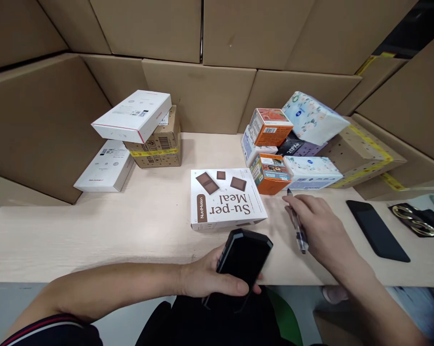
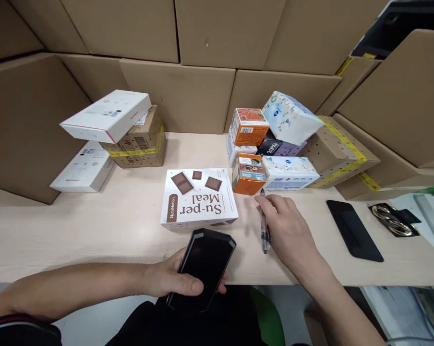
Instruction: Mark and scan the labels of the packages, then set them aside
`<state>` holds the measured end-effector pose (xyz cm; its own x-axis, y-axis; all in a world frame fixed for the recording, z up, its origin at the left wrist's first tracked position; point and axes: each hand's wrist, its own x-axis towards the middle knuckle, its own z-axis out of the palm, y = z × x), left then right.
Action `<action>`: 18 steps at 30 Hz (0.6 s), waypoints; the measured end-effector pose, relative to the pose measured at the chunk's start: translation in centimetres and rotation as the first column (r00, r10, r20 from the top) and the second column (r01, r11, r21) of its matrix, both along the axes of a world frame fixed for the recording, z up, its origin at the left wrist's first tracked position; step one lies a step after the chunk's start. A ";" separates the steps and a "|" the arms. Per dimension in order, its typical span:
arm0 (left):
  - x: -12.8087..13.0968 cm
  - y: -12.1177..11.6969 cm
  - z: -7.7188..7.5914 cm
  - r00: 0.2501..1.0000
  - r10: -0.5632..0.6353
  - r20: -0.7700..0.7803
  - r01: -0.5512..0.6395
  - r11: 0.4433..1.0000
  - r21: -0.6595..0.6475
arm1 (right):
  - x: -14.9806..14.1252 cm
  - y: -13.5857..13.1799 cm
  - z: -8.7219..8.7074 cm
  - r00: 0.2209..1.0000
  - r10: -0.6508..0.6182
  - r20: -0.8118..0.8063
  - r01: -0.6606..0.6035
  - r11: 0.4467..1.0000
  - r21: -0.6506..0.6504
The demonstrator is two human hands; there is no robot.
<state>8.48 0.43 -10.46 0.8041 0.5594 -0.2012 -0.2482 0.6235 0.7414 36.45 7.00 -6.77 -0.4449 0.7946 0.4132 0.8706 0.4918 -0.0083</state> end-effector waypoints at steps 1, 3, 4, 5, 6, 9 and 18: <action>0.1 0.0 0.0 1.000 0.028 0.006 -0.028 0.999 -0.035 | 0.8 -0.2 -0.9 0.989 -0.055 0.137 0.059 0.998 -0.029; 0.3 0.1 0.0 0.996 0.090 0.011 -0.089 0.993 -0.079 | 2.0 -0.3 -2.6 0.938 -0.130 0.320 0.164 0.983 -0.081; 0.4 0.2 0.0 0.993 0.118 0.016 -0.117 0.990 -0.085 | 2.4 -0.2 -3.2 0.919 -0.146 0.366 0.196 0.975 -0.106; 0.5 0.2 0.0 0.989 0.145 0.019 -0.143 0.986 -0.085 | 2.7 -0.1 -3.7 0.909 -0.149 0.389 0.213 0.968 -0.129; 0.6 0.3 0.0 0.985 0.169 0.023 -0.167 0.983 -0.082 | 2.9 0.0 -4.0 0.908 -0.146 0.394 0.219 0.965 -0.146; 0.9 0.2 0.0 0.978 0.209 0.013 -0.207 0.975 -0.078 | 2.7 -0.4 -4.0 0.943 -0.173 0.284 0.217 0.967 -0.131; 2.3 -0.1 3.0 0.950 0.294 0.106 -0.293 0.956 -0.023 | -3.4 -8.7 -1.5 0.683 -0.284 -0.673 -0.451 0.560 -0.694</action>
<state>10.79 0.33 -7.42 0.6217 0.7728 -0.1280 -0.4985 0.5163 0.6963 33.03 -1.69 -8.25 -0.4251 0.8931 -0.1471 0.3676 0.0219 -0.9297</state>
